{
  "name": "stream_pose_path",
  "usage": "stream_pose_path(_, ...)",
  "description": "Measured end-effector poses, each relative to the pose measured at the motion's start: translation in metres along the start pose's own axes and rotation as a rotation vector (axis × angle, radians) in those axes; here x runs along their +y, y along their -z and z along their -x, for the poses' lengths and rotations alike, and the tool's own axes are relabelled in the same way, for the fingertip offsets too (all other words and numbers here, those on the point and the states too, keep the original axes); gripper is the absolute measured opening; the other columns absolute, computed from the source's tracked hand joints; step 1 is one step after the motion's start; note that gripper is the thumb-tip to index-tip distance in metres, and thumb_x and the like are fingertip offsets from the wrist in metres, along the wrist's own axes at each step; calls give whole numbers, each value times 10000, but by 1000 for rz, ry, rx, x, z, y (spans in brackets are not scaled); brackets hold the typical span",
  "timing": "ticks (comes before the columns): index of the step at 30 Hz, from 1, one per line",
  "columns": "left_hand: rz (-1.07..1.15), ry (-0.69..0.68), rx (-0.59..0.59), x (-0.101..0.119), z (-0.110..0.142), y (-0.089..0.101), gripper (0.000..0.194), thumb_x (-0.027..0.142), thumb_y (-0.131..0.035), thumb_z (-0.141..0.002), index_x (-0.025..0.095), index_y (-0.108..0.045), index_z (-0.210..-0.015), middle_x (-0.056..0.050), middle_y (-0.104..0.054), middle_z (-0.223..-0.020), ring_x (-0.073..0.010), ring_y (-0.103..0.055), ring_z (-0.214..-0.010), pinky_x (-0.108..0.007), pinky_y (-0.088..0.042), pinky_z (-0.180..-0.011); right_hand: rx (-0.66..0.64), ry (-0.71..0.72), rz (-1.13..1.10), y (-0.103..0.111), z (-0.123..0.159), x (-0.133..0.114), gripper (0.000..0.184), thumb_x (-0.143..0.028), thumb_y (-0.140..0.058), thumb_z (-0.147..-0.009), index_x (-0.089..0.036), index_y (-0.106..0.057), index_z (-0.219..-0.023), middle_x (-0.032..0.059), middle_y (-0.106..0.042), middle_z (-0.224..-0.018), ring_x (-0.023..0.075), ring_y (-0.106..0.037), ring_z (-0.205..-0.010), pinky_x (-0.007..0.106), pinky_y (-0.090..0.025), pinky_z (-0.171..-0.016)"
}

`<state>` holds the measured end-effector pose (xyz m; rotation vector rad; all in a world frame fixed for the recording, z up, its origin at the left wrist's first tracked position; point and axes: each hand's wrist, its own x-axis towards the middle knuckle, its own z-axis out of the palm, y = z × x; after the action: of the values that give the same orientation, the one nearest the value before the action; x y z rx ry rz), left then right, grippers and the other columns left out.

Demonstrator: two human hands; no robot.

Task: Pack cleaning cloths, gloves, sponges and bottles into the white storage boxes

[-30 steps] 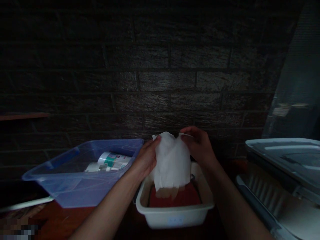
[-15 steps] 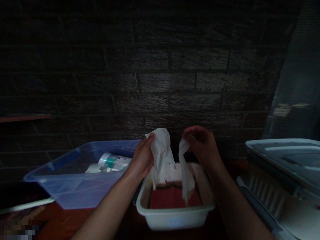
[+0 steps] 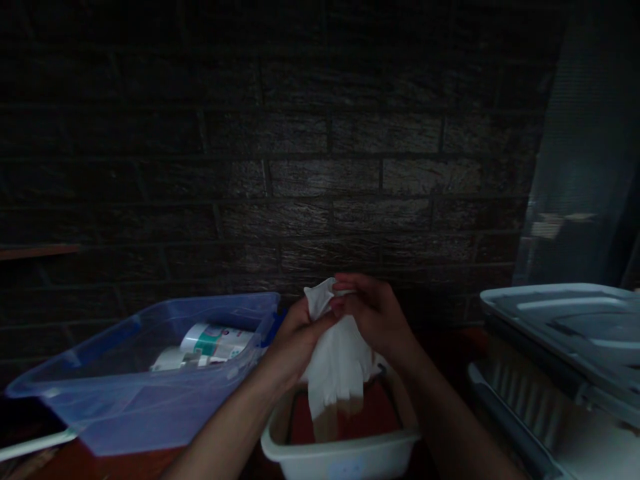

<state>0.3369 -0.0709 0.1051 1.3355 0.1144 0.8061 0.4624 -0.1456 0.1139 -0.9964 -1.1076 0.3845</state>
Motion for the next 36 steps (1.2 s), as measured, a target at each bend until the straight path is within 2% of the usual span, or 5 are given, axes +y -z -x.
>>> stream_pose_path(8,34,104,206,-2,-3,6,361,317,-792,-810,135,-733,-1116,-111,-797,-971,-243,-748,-839,-288,-561,-731,127,298,405,17,-9,8,280,-273,-714,-838,-240,-758,-1112,67,-758,-1101,229,-702,-955,375,-558,-842)
stream_pose_path(12,100,147,259,7,-2,3,365,333,-772,-832,118,-719,-1122,-137,-788,-989,-242,-742,-817,-306,-577,-715,120,85,285,19,-11,5,636,-441,-846,-726,-217,-663,-1292,113,-710,-1235,262,-691,-1016,392,-572,-829)
stream_pose_path(18,36,133,169,8,-1,10,375,400,-763,-843,127,-727,-1097,-107,-777,-941,-201,-708,-764,-285,-552,-709,-259,-65,23,17,-11,9,304,-423,-759,-823,-177,-755,-1003,52,-764,-930,190,-686,-771,289,-534,-668)
stream_pose_path(25,-383,-15,54,2,-5,23,395,493,-700,-879,118,-722,-758,-6,-661,-661,-112,-538,-580,-206,-377,-534,-81,121,275,21,-11,8,243,-392,-746,-834,-155,-720,-788,-1,-653,-693,133,-564,-609,231,-415,-537)
stream_pose_path(36,-264,122,-212,-10,-6,30,346,378,-804,-803,150,-751,-1058,-68,-770,-957,-193,-680,-799,-273,-496,-717,-55,186,302,19,-7,-4,188,-321,-696,-863,-149,-746,-804,-11,-664,-685,118,-546,-598,216,-403,-525)
